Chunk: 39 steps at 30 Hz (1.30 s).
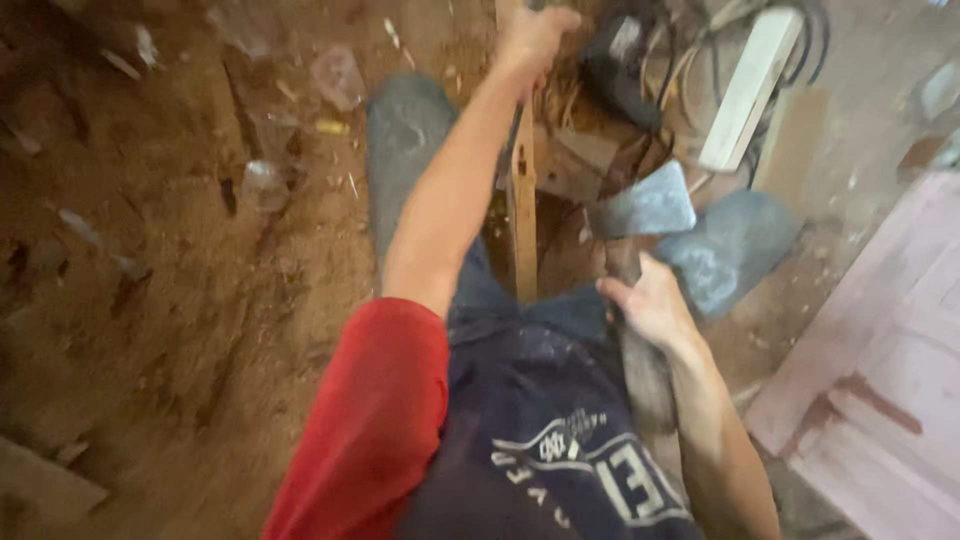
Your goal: The person sits on the floor and uses a small axe to chip and shape a short wooden dowel. They then use a handheld electric sander to smooth the dowel's surface before returning to the axe for further shaping.
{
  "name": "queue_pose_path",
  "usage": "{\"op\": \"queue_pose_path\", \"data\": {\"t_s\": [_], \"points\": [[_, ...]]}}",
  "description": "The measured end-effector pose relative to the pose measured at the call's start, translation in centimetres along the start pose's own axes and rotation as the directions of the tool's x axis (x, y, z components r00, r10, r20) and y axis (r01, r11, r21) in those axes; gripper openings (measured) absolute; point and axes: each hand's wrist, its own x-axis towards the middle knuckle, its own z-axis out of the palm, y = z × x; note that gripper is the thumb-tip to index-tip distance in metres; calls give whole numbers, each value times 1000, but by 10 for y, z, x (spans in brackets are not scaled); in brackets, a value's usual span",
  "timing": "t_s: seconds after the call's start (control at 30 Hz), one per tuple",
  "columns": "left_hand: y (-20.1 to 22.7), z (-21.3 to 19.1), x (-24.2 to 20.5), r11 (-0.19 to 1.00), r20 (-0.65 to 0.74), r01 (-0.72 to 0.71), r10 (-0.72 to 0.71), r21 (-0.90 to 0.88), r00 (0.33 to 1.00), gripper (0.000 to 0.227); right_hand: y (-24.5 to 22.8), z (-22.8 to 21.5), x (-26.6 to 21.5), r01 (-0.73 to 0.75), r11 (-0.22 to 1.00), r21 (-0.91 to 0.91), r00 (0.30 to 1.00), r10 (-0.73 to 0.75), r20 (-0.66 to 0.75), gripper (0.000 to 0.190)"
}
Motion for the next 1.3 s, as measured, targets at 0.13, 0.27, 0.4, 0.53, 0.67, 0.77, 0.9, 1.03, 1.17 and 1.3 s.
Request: {"op": "queue_pose_path", "data": {"t_s": [0.13, 0.27, 0.4, 0.53, 0.67, 0.77, 0.9, 1.03, 1.17, 1.3], "points": [[12, -31, -56, 999, 210, 8, 3, -52, 978, 20, 4, 8, 3, -84, 967, 240, 996, 75, 49, 25], [38, -22, -116, 724, 40, -530, 606, -442, 794, 16, -1, 9, -1, -49, 978, 202, 999, 43, 32, 23], [55, -20, -133, 583, -98, -795, 793, -164, 602, 18, -8, 4, -7, -39, 992, 124, 999, 42, -27, 25], [48, -24, -141, 570, -57, -796, 805, -206, 591, 17, -16, 4, -20, -35, 975, 217, 998, 43, -34, 21], [40, -22, -153, 622, -47, -771, 773, -139, 633, 19, -31, -4, -29, 65, 950, 305, 998, -57, -34, 20], [30, -22, -156, 635, -59, -754, 757, -166, 651, 21, -39, -12, -40, 116, 942, 314, 993, -99, -69, 22], [21, -29, -150, 620, -70, -769, 769, -155, 635, 21, -52, -22, -57, 188, 942, 279, 979, -156, -132, 23], [12, -40, -150, 671, -105, -701, 700, -243, 707, 17, -71, -39, -77, 395, 877, 273, 914, -344, -215, 24], [13, -34, -153, 696, 2, -641, 678, -324, 735, 17, -107, -63, -111, 584, 794, 167, 792, -513, -331, 23], [6, -18, -162, 793, 105, -606, 610, -69, 786, 22, -133, -61, -119, 747, 651, 131, 629, -631, -454, 23]]}}
